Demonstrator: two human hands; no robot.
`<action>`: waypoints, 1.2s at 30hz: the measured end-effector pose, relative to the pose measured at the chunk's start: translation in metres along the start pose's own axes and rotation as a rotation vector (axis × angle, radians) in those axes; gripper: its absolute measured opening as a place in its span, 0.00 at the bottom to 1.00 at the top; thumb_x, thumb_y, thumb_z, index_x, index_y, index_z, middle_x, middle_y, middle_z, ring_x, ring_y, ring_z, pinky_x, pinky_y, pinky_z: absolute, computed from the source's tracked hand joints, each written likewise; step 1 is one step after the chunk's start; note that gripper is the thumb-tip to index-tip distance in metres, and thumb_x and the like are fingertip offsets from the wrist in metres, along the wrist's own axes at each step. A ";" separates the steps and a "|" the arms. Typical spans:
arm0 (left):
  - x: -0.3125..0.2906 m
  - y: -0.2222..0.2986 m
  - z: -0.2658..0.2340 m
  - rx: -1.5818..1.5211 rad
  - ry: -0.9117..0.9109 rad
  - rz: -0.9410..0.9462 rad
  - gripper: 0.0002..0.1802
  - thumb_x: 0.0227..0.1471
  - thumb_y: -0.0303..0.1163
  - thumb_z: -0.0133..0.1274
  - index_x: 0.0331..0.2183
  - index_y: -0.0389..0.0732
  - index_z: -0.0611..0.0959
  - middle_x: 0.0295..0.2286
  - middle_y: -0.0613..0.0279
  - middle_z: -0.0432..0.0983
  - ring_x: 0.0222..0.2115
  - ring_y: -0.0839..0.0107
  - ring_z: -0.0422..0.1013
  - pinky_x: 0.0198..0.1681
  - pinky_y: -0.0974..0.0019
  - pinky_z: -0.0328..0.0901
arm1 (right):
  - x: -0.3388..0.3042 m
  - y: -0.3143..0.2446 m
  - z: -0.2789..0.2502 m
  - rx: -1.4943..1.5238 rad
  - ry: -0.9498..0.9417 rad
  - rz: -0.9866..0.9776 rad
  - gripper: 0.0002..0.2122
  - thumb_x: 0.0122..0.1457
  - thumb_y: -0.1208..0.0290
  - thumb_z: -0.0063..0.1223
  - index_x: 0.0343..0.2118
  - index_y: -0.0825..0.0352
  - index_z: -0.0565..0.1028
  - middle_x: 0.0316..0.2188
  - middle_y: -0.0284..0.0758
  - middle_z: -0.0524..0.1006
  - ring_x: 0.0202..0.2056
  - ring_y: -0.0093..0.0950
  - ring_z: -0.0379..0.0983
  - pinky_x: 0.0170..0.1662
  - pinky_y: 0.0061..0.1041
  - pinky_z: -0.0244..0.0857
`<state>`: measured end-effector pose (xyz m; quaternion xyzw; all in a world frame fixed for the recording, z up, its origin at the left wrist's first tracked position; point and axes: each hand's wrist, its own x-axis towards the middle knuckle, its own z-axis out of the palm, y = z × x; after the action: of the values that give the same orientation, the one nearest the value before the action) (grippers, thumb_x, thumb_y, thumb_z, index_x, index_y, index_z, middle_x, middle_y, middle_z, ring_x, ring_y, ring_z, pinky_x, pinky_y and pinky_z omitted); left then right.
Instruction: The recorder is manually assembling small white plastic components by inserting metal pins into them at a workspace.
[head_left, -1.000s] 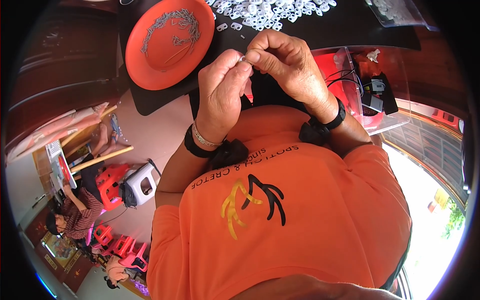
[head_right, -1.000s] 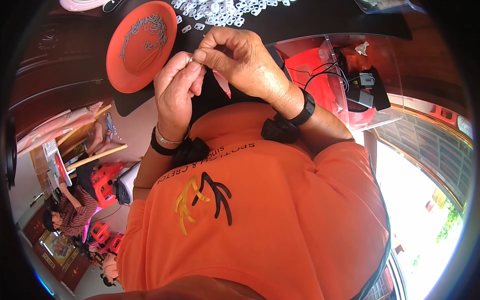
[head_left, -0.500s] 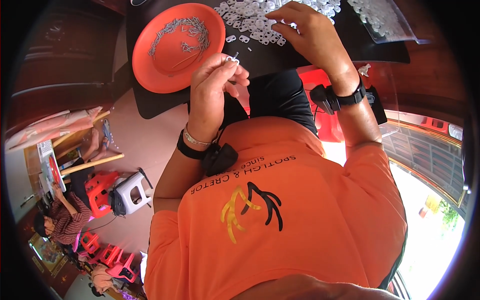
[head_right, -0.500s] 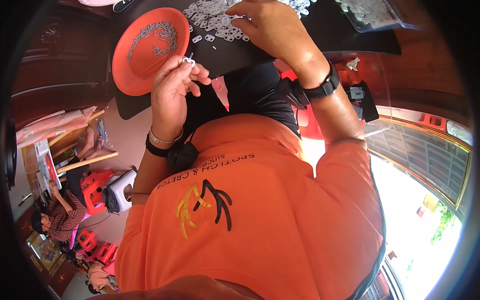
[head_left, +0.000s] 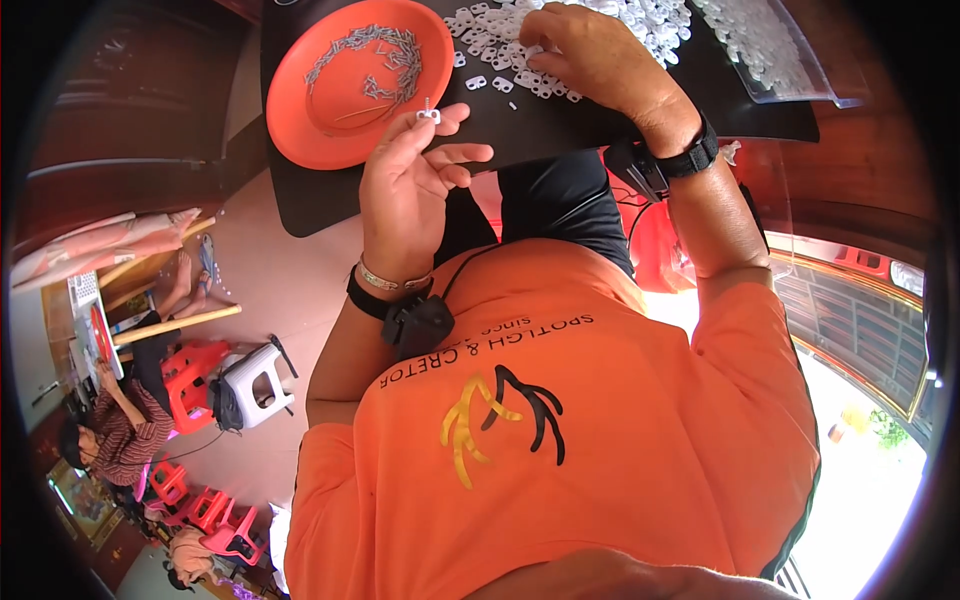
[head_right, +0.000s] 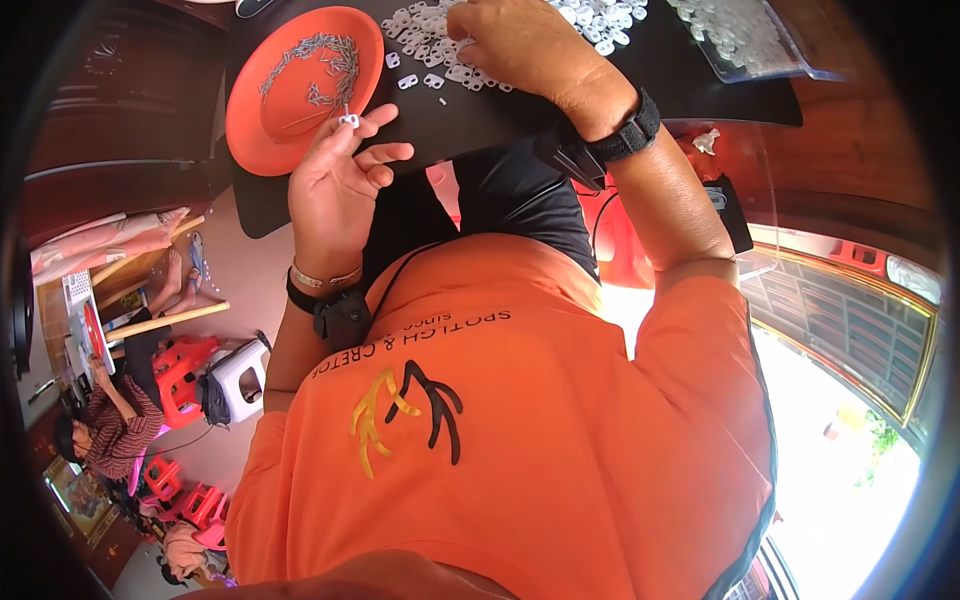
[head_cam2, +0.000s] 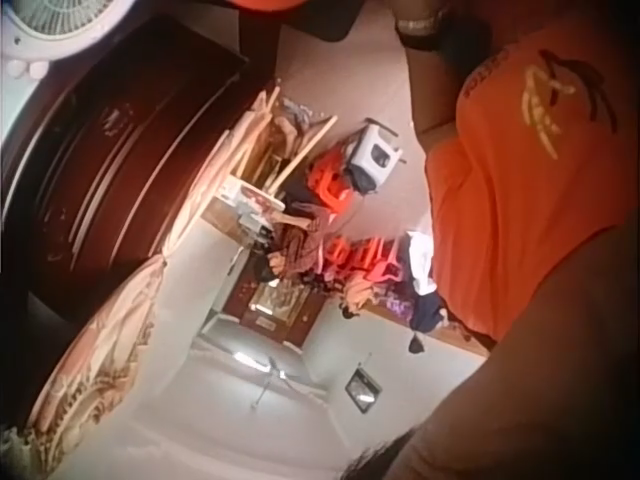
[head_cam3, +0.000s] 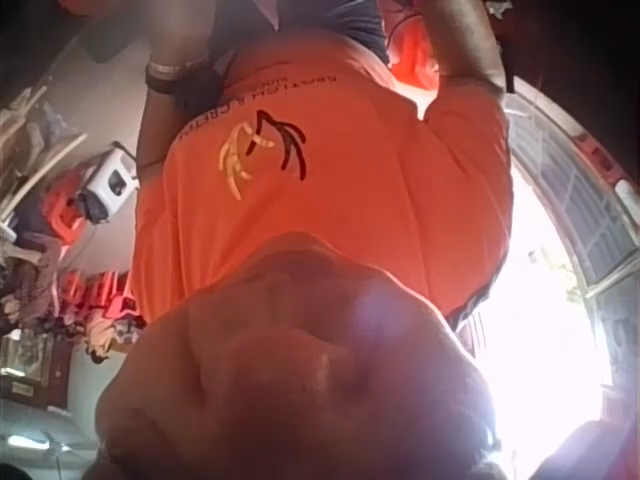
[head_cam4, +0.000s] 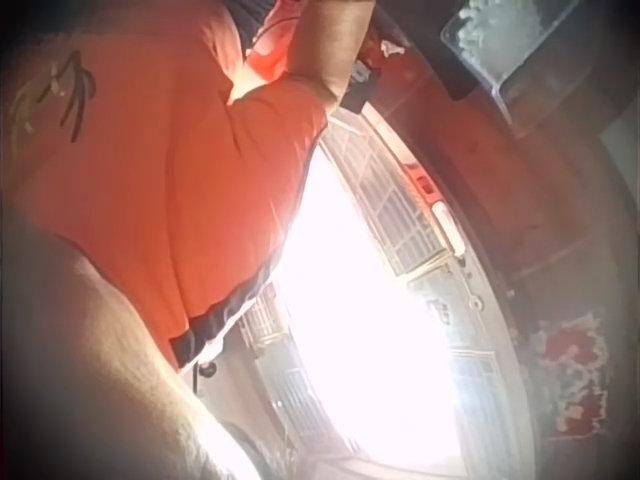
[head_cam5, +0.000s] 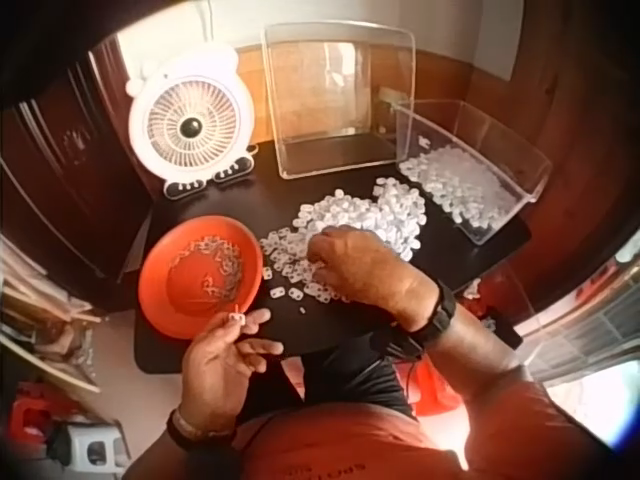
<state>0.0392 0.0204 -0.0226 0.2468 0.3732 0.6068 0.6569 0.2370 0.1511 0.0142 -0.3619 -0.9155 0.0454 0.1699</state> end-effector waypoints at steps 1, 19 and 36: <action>0.000 0.001 -0.001 -0.004 0.018 -0.001 0.11 0.57 0.32 0.41 0.35 0.35 0.74 0.41 0.49 0.73 0.30 0.60 0.76 0.27 0.71 0.67 | 0.001 0.001 0.000 0.003 -0.043 0.043 0.06 0.49 0.70 0.52 0.27 0.67 0.74 0.25 0.42 0.74 0.31 0.41 0.72 0.34 0.35 0.67; -0.003 0.007 0.031 0.355 -0.079 0.088 0.12 0.54 0.34 0.45 0.27 0.35 0.76 0.18 0.67 0.69 0.17 0.80 0.64 0.21 0.78 0.57 | -0.028 -0.029 0.010 1.632 -0.033 0.388 0.09 0.55 0.73 0.57 0.38 0.70 0.75 0.29 0.34 0.79 0.30 0.19 0.75 0.36 0.16 0.70; -0.008 -0.001 0.031 0.393 -0.026 0.111 0.12 0.53 0.33 0.46 0.25 0.36 0.75 0.15 0.70 0.65 0.15 0.83 0.59 0.18 0.78 0.51 | -0.039 -0.050 0.015 1.462 0.102 0.332 0.07 0.56 0.74 0.56 0.37 0.70 0.76 0.28 0.30 0.78 0.28 0.16 0.72 0.34 0.15 0.68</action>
<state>0.0640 0.0167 -0.0036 0.3981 0.4616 0.5544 0.5666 0.2263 0.0881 -0.0002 -0.2919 -0.5762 0.6502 0.4001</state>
